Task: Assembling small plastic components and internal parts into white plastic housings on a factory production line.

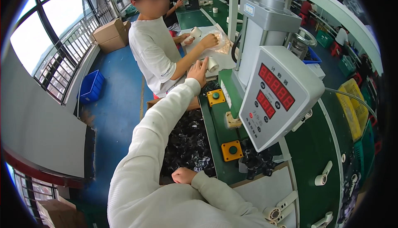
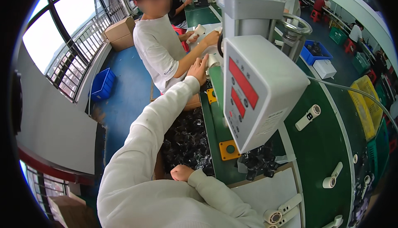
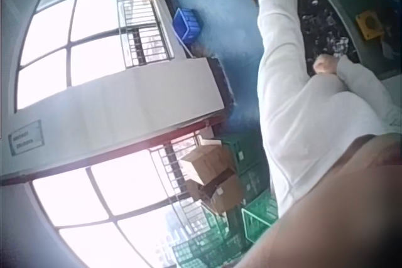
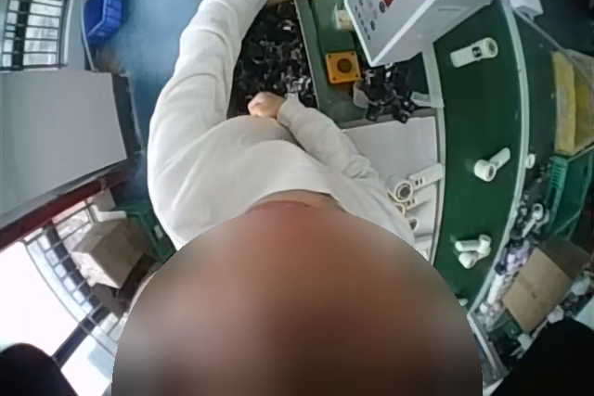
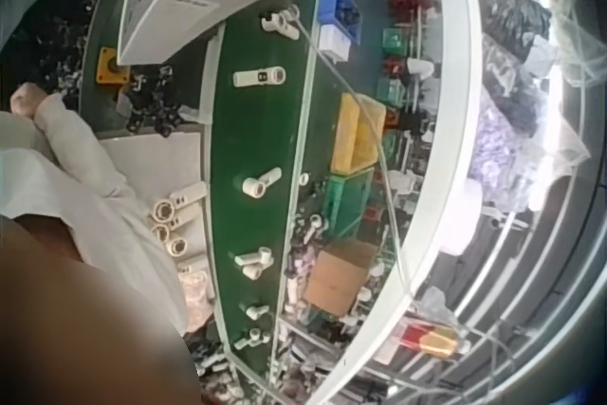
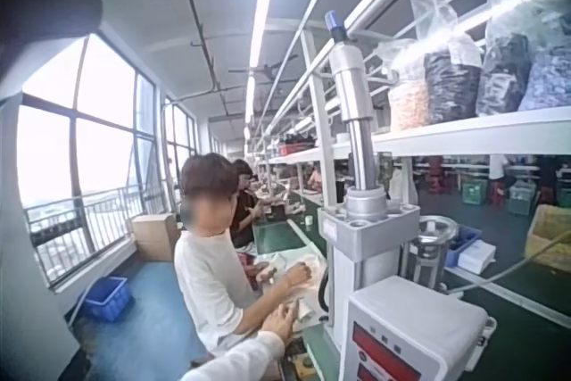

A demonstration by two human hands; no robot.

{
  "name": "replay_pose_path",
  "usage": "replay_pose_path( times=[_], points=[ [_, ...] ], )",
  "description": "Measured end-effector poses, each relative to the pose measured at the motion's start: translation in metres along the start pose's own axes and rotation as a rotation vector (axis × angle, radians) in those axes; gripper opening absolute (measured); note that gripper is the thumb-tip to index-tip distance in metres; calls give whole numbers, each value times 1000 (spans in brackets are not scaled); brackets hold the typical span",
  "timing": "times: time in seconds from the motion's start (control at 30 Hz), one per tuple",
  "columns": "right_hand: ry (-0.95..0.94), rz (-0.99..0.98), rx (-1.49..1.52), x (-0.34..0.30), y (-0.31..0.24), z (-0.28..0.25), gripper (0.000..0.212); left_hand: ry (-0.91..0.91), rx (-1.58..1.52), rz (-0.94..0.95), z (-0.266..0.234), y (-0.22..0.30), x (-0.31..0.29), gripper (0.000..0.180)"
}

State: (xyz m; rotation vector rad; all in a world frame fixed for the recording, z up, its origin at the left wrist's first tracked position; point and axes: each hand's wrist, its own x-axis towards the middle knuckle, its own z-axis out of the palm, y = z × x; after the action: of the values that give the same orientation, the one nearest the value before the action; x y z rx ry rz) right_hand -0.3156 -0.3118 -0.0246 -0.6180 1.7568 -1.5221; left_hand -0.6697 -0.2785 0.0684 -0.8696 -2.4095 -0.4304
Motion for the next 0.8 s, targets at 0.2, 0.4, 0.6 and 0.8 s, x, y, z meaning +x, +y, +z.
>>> replay_pose_path(
  times=[0.2, 0.4, 0.6, 0.8],
  points=[
    [7, 16, 38, 0, -6, 1, 26, 77, 323, 34, 60, -27, 38, 65],
    [148, 13, 125, 12, 28, 18, 29, -415, 28, -210, 89, -10, 66, 60],
    [190, -58, 130, 20, 39, 21, 29, -234, 75, -224, 110, -13, 58, 57],
    [188, -106, 115, 19, 43, 12, 28, -206, -13, -111, 100, 7, 47, 56]
  ],
)
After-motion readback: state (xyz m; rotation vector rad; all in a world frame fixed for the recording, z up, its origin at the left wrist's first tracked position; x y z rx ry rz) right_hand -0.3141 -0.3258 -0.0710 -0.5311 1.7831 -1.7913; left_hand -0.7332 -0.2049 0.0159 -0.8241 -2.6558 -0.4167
